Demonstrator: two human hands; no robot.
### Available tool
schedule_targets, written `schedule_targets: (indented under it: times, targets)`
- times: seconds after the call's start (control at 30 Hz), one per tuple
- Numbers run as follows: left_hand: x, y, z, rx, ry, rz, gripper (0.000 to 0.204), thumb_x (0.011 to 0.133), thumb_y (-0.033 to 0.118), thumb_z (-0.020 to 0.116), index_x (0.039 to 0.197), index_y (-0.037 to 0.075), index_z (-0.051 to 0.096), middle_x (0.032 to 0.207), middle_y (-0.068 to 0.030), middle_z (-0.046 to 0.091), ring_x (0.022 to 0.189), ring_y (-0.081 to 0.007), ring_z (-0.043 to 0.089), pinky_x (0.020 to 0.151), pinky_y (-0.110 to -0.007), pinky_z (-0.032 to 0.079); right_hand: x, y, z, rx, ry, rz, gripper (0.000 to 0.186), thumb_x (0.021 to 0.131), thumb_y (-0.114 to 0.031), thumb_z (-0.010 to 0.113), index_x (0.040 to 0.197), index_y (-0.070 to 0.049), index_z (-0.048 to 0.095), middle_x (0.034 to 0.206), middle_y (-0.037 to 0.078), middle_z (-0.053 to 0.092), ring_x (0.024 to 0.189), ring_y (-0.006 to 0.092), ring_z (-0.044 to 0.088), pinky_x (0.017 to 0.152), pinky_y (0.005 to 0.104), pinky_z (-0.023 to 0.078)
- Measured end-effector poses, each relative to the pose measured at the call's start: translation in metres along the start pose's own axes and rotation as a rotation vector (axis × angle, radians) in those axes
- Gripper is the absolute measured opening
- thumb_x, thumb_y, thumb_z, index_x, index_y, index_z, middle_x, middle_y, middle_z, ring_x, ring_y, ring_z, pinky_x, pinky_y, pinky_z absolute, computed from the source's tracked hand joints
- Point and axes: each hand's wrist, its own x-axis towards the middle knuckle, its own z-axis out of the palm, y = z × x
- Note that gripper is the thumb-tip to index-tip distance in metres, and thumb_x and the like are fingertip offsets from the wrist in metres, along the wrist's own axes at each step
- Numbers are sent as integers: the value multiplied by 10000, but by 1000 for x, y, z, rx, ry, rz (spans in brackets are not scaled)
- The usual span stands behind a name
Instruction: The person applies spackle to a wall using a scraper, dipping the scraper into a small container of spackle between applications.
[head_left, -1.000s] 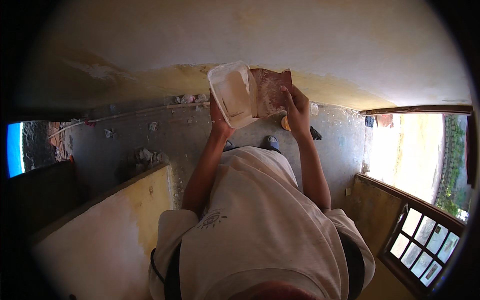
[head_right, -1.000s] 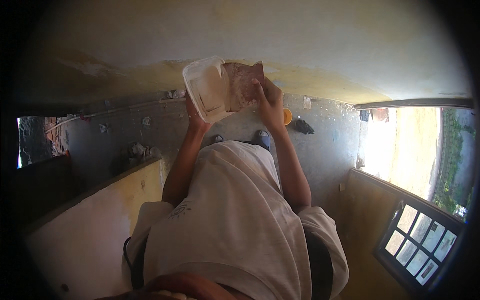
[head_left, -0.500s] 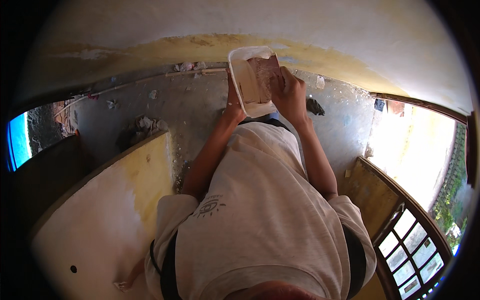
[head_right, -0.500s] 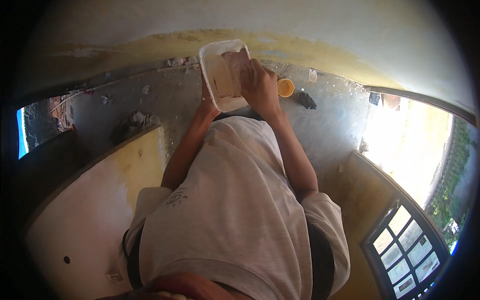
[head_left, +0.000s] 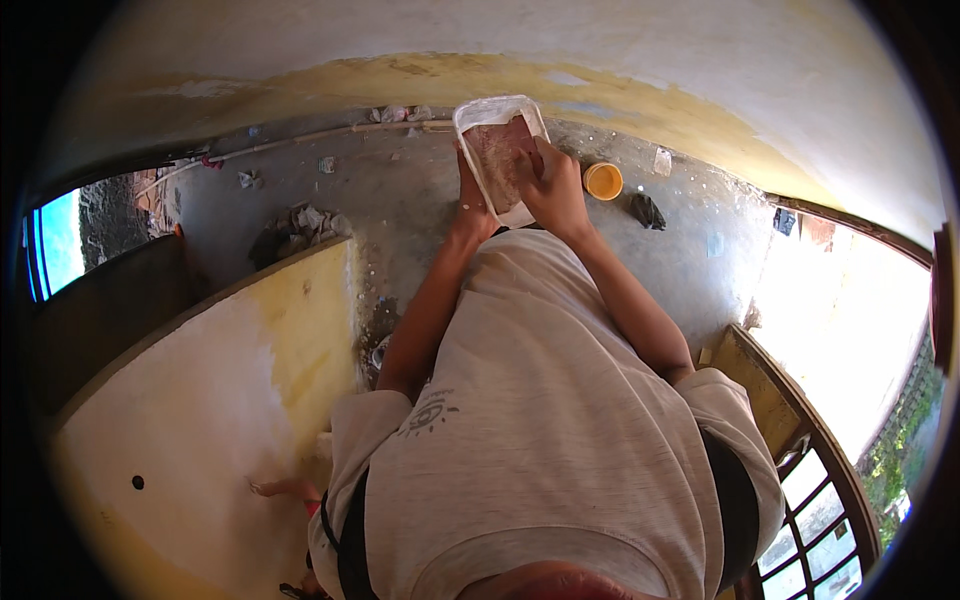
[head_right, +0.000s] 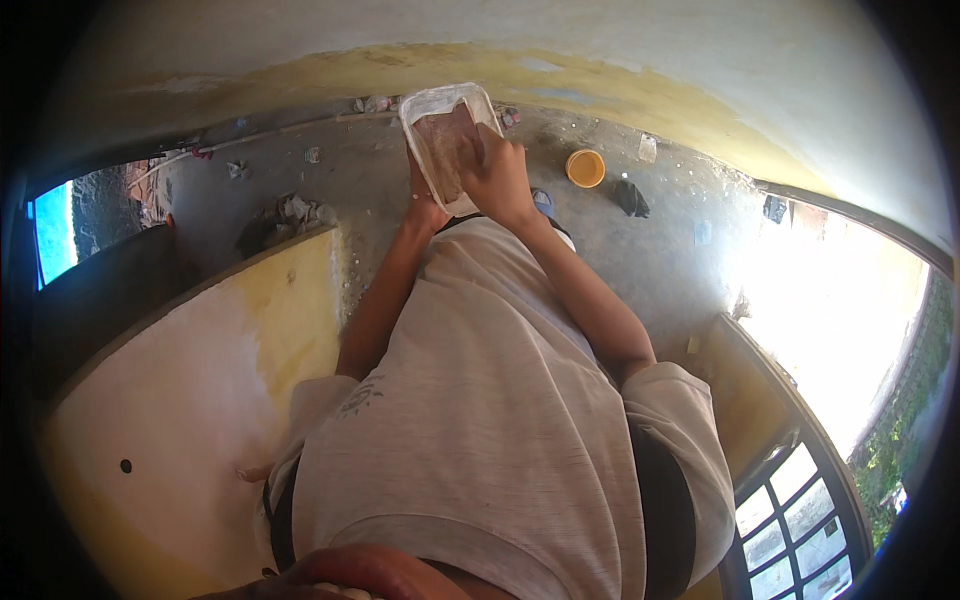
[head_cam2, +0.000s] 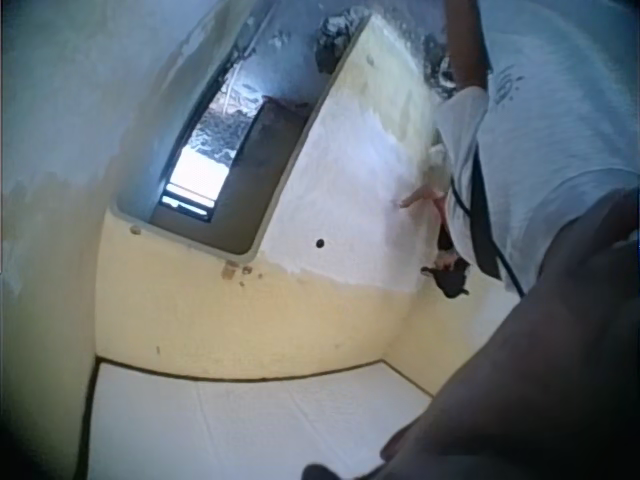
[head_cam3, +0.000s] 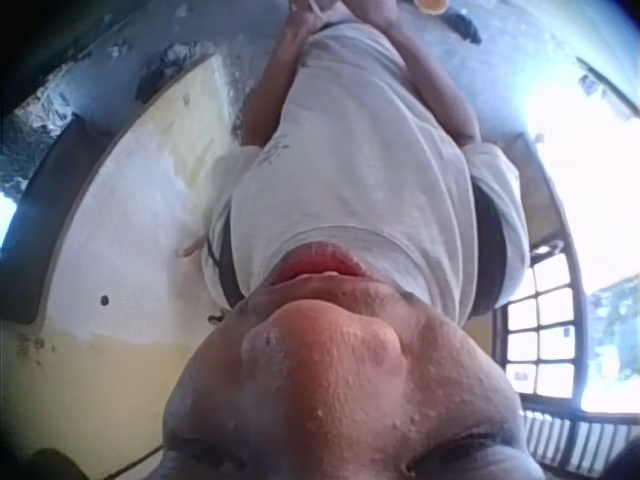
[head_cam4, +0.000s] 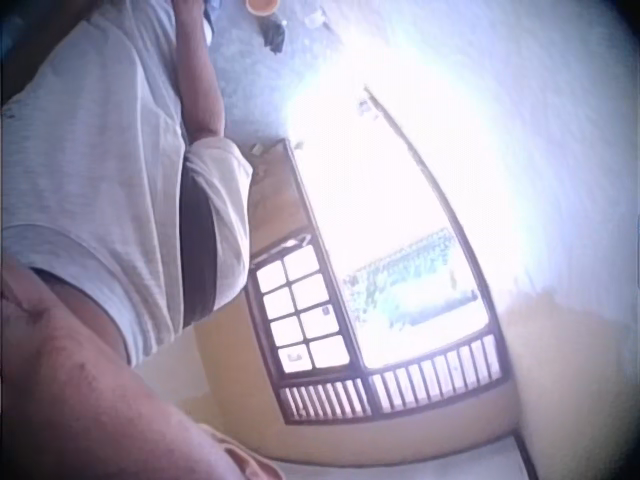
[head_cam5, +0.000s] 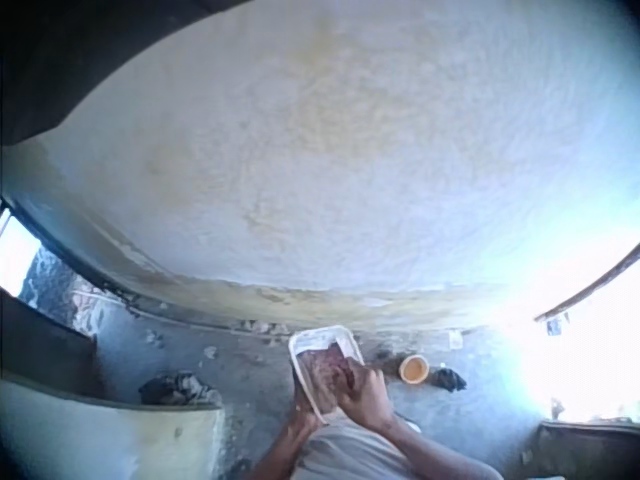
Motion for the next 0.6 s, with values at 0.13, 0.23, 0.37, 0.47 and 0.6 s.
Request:
schedule_targets:
  times: [0.13, 0.23, 0.37, 0.47, 0.6]
  targets:
    - [-3, -8, -12, -26, -68, -4, 798, 995, 725, 301, 1496, 118, 429, 1423, -102, 563, 1261, -244, 591, 1074, -423, 496, -4, 14, -7, 64, -70, 76, 202, 958, -135, 622, 860, 37, 579, 598, 134, 484, 555, 135, 451, 536, 372, 398]
    - [-7, -17, -15, -22, -106, -55, 856, 968, 762, 312, 1510, 108, 409, 1445, -113, 544, 1276, -255, 581, 1089, -436, 483, -10, 39, -13, 189, -87, 133, 194, 968, -141, 615, 919, 47, 626, 638, 52, 543, 610, 85, 440, 561, 318, 417]
    - [-19, -26, -8, 20, -99, -78, 951, 926, 821, 272, 1529, 94, 375, 1460, -134, 520, 1277, -283, 579, 1080, -475, 491, -19, 50, -31, 335, -178, 282, 243, 969, -179, 639, 1007, 57, 683, 683, 93, 627, 620, 121, 577, 593, 329, 470]
    - [-21, -34, -8, -18, -55, -100, 959, 911, 839, 266, 1520, 109, 390, 1449, -120, 525, 1245, -294, 601, 1036, -501, 526, -24, 55, -43, 640, -246, 498, 231, 1032, -233, 611, 1071, -14, 675, 850, -7, 653, 765, 49, 581, 703, 247, 480]
    - [-20, -35, -34, -43, 20, -133, 881, 923, 807, 357, 1511, 154, 416, 1430, -75, 550, 1232, -300, 608, 960, -561, 561, -27, 61, -47, 868, -121, 520, 236, 1024, -225, 619, 1152, -28, 636, 948, 1, 690, 819, 84, 645, 750, 251, 511]
